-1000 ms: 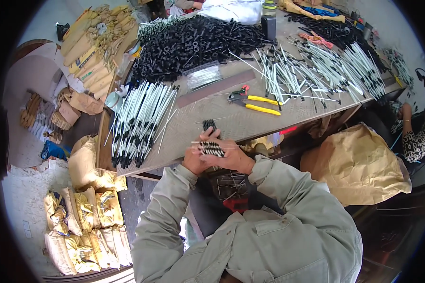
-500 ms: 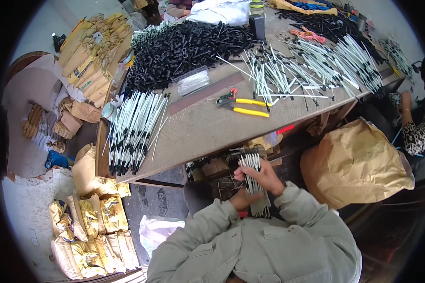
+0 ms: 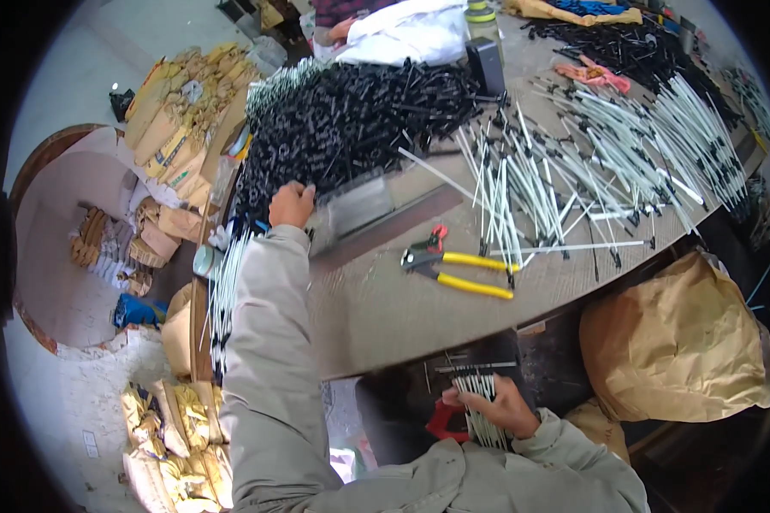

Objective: Assembling industrial components by sliding plastic sleeves onto metal rods and bundling them with rubber bands.

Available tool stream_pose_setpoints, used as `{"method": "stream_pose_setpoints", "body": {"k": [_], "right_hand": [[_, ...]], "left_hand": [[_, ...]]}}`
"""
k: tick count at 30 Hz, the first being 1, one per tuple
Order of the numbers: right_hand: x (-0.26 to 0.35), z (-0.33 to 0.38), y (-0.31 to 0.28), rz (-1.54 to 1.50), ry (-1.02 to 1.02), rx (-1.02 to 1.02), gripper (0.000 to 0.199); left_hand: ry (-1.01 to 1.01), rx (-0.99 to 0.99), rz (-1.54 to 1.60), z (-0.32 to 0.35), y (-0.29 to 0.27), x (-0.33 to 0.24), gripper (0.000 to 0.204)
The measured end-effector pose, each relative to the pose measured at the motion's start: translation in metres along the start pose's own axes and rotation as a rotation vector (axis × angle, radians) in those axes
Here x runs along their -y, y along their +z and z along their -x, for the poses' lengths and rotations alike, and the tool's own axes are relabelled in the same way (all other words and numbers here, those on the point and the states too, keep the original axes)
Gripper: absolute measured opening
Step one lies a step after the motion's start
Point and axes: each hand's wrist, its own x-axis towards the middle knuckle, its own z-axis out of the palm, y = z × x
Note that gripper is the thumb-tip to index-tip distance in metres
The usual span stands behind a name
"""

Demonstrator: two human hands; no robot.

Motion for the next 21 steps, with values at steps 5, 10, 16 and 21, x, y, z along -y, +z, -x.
{"method": "stream_pose_setpoints", "body": {"k": [5,10,16,21], "right_hand": [[0.007,0.0,-0.013,-0.029,0.02,-0.067,0.019],[0.005,-0.008,-0.018,-0.065,0.025,-0.062,0.02],[0.0,-0.011,-0.022,0.023,0.018,-0.004,0.023],[0.006,-0.004,-0.017,0.053,0.017,-0.032,0.022]], "left_hand": [[-0.132,0.083,-0.174,-0.023,0.042,-0.019,0.029],[-0.124,0.218,-0.174,-0.038,0.036,-0.034,0.035],[-0.146,0.332,-0.108,-0.051,0.039,-0.014,0.033],[-0.083,0.171,-0.09,-0.04,0.027,-0.03,0.028]]}}
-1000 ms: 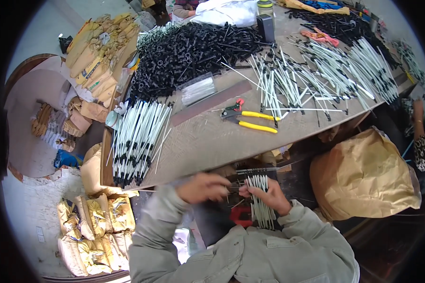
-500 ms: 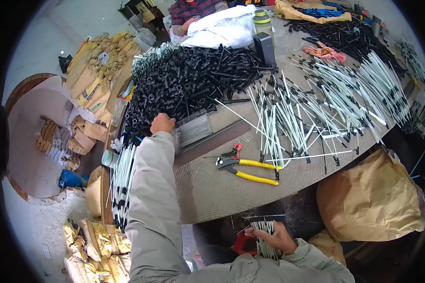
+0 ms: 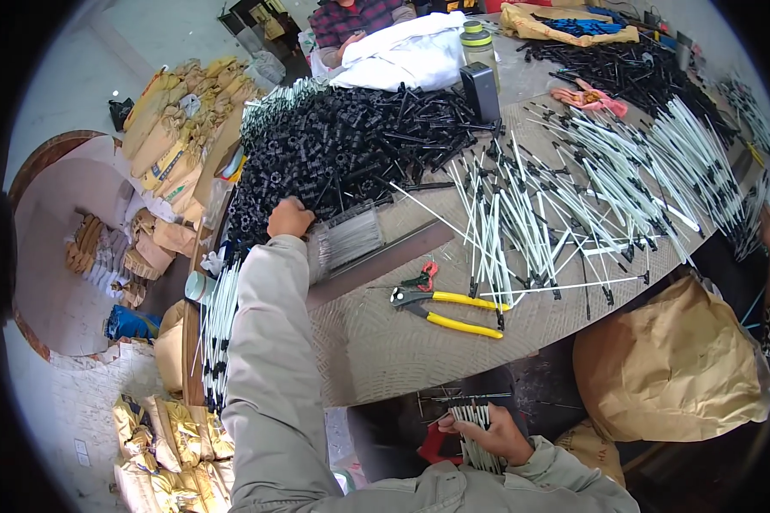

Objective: Assembling industrial components by sliding plastic sleeves onto metal rods and bundling them with rubber bands.

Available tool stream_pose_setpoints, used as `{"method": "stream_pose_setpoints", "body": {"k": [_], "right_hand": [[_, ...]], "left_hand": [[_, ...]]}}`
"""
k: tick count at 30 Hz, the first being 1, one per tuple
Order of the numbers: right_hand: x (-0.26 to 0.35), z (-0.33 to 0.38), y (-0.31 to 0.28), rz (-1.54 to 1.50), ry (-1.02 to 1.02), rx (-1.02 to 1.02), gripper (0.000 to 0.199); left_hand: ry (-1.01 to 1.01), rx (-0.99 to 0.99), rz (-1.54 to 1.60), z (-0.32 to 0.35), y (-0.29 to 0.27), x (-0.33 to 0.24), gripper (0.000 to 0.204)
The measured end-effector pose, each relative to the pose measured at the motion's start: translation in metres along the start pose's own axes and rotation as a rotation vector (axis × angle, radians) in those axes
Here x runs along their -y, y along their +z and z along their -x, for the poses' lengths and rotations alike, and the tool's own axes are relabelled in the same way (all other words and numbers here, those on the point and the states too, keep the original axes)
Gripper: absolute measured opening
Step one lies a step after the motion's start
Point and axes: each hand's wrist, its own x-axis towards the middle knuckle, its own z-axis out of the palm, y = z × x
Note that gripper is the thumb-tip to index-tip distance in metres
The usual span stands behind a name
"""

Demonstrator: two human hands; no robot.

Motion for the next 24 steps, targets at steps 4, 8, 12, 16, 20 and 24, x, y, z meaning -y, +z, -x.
{"method": "stream_pose_setpoints", "body": {"k": [4,8,12,16,20,24], "right_hand": [[-0.005,0.01,0.013,-0.025,-0.032,-0.014,0.016],[0.003,0.022,0.022,0.012,-0.049,0.024,0.017],[0.004,0.029,0.02,0.047,-0.117,0.041,0.02],[0.006,0.044,0.035,0.015,-0.165,0.054,0.02],[0.003,0.041,0.049,0.056,-0.207,0.138,0.023],[0.0,0.049,0.057,0.11,-0.198,0.179,0.02]], "left_hand": [[0.064,-0.232,0.225,0.009,-0.033,0.004,0.03],[0.189,0.175,1.119,0.069,-0.084,-0.026,0.03],[0.219,0.666,1.6,0.197,-0.086,-0.038,0.028],[0.109,0.943,1.864,0.333,-0.046,0.003,0.03],[-0.246,0.809,2.149,0.394,-0.02,0.022,0.033],[-0.34,0.769,2.103,0.413,-0.028,0.023,0.035]]}}
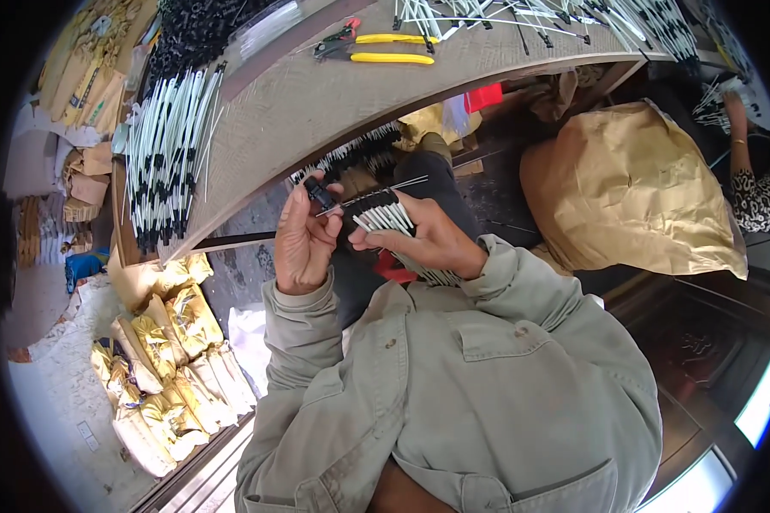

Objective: Assembling industrial components by sliding plastic sleeves onto metal rods and bundling them with rubber bands.

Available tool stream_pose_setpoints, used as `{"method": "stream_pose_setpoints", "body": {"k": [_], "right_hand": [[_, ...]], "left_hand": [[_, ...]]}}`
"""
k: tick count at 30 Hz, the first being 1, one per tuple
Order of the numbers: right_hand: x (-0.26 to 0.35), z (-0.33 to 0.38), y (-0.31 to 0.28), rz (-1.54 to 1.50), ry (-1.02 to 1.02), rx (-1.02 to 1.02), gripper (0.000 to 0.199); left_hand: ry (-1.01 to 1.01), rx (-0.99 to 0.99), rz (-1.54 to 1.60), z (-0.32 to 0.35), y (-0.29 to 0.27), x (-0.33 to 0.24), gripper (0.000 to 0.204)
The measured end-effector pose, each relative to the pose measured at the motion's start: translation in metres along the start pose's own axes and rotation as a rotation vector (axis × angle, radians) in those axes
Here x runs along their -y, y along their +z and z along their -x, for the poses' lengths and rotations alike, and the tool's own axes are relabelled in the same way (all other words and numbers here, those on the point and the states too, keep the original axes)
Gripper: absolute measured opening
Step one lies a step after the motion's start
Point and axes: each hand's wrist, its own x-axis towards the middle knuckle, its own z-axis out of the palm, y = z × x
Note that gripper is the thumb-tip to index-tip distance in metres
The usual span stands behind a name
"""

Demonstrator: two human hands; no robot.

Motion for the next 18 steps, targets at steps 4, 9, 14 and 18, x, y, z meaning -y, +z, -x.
{"method": "stream_pose_setpoints", "body": {"k": [4,9,14,18], "right_hand": [[0.001,0.002,0.011,0.004,-0.044,-0.011,0.021],[0.001,0.002,0.015,-0.06,0.004,-0.007,0.023],[-0.006,-0.005,0.007,-0.013,-0.049,0.001,0.03],[-0.009,-0.011,0.009,-0.082,-0.004,-0.012,0.028]], "left_hand": [[-0.023,-0.035,0.054,0.011,0.0,0.001,0.034],[0.029,0.045,0.136,0.011,-0.009,0.008,0.034],[0.012,0.068,0.119,0.006,-0.008,0.007,0.034],[0.028,0.013,0.058,0.002,-0.01,0.002,0.033]]}}
